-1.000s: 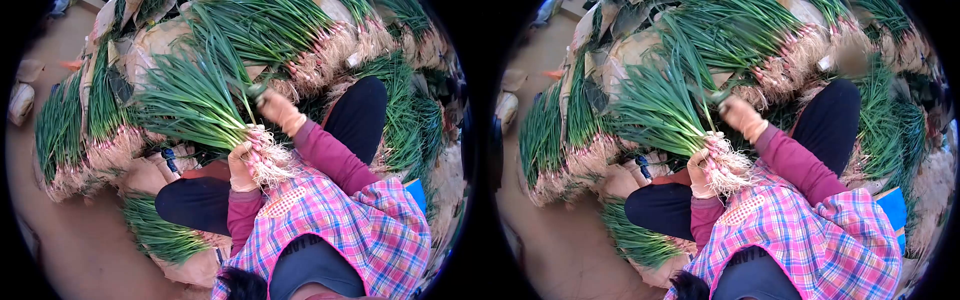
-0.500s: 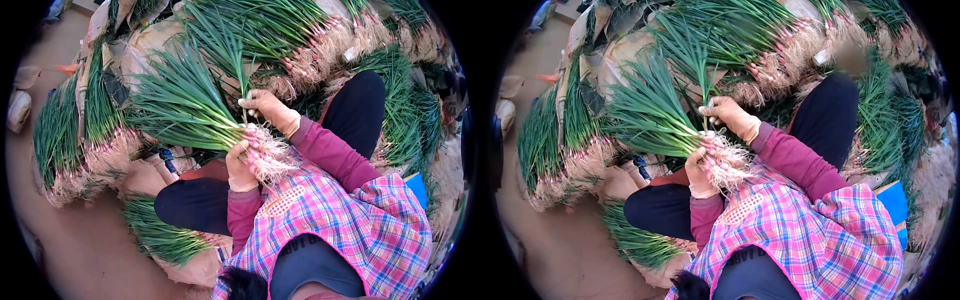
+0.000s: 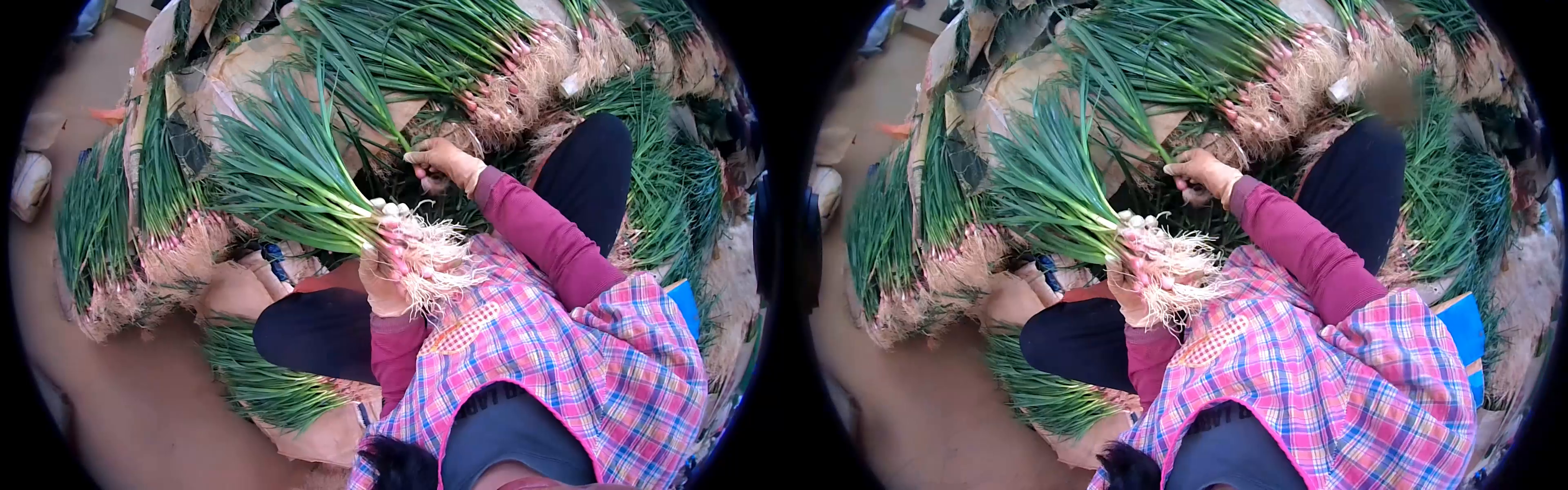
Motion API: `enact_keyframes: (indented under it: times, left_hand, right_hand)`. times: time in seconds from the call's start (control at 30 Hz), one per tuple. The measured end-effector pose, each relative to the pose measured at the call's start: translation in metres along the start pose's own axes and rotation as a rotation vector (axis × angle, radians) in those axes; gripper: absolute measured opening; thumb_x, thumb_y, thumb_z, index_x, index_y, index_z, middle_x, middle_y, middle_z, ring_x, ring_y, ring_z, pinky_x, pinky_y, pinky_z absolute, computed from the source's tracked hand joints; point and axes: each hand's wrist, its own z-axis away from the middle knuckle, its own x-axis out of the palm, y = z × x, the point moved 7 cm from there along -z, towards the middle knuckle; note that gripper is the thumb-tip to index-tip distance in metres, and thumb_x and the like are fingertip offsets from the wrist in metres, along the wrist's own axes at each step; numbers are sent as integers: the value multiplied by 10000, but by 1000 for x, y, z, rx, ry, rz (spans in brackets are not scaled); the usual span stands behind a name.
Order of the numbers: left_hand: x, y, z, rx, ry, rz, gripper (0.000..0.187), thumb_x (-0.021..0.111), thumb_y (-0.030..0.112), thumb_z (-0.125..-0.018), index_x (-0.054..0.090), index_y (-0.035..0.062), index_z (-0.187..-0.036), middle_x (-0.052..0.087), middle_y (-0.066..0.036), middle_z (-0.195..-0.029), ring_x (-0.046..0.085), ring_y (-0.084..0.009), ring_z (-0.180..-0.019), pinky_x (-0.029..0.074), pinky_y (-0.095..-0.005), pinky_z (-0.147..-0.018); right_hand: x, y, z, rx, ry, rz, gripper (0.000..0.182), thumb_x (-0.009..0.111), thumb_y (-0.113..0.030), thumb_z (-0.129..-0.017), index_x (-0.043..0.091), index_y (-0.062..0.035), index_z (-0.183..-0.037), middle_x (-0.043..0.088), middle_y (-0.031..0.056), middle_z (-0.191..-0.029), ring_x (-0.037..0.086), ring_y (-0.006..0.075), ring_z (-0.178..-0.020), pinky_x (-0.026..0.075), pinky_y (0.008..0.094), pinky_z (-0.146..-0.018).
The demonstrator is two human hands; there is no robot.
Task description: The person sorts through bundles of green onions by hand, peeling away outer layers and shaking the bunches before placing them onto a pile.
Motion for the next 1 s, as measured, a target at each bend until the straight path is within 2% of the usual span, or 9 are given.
enact_keyframes:
  times: [0.2, 0.33, 0.47, 0.6, 0.67, 0.73, 0.83, 0.93, 1.0]
  left_hand:
    - [-23, -9, -8, -180, -42, -93, 296, 538, 169, -944, 537, -55, -1138, 607, -75, -831, 598, -134, -645, 539, -263, -569]
    - [-25, -21, -14, -197, 188, -123, 253, 553, 179, -932, 580, -26, -1078, 635, -65, -722, 579, -117, -519, 520, -286, -458]
    - [-12, -16, -15, -90, 81, -131, 340, 575, 116, -880, 535, -22, -1188, 600, -158, -1171, 595, -233, -1055, 478, -395, -957]
    - [-16, -21, -11, -123, 54, 31, 438, 549, 121, -888, 468, 17, -1306, 554, -152, -1270, 578, -252, -1090, 442, -424, -1005]
    - [-26, -20, -14, -113, 115, -18, 449, 578, 110, -884, 468, 0, -1305, 607, -153, -1188, 624, -152, -857, 545, -300, -772]
    - [-5, -19, -13, -89, 62, 18, 571, 535, 157, -909, 341, 4, -1424, 537, -152, -1291, 570, -249, -1102, 436, -425, -1011]
    - [-38, -30, -24, -287, -545, 338, 549, 537, 165, -914, 358, -31, -1395, 578, -165, -1220, 585, -259, -1083, 432, -441, -1022]
    - [7, -27, -19, -65, 170, -45, 521, 575, 134, -884, 407, -41, -1345, 646, -129, -990, 635, -212, -915, 555, -403, -847]
    - [-27, -40, -25, -217, 57, -48, 324, 601, 135, -876, 578, -28, -1155, 662, -104, -856, 633, -185, -667, 554, -351, -642]
  right_hand:
    - [56, -57, 63, -158, -245, 70, 223, 698, -197, -868, 691, 2, -967, 695, 46, -839, 614, 96, -797, 469, 224, -783]
    - [49, -50, 57, -427, 181, 380, 335, 675, -333, -888, 687, -22, -762, 616, -5, -619, 528, 94, -568, 430, 280, -567]
    - [29, -16, 37, -192, 196, -443, 398, 584, -369, -939, 663, -47, -719, 605, 10, -599, 533, 86, -543, 423, 243, -517]
    - [27, -10, 50, -169, -23, 1094, 362, 668, -446, -831, 682, -85, -853, 680, 94, -808, 659, 237, -780, 524, 358, -721]
    - [-16, -55, 72, -520, 626, 1284, 418, 735, -459, -756, 646, -108, -964, 650, 95, -964, 666, 276, -835, 536, 393, -743]
    - [-68, -106, 74, -368, 1064, 1447, 333, 726, -324, -775, 602, -95, -982, 631, 92, -930, 651, 258, -811, 531, 367, -643]
    - [-89, -98, 55, -390, 928, 1372, 216, 702, -256, -783, 608, -82, -869, 616, 110, -820, 636, 278, -752, 516, 406, -640]
    - [-48, -106, 87, -366, 658, 910, 129, 713, -194, -783, 668, -119, -878, 665, 115, -843, 663, 230, -759, 536, 363, -667]
    - [-4, -68, 101, -344, 292, 398, 214, 765, -225, -776, 645, -68, -857, 631, 63, -788, 612, 138, -756, 498, 292, -705]
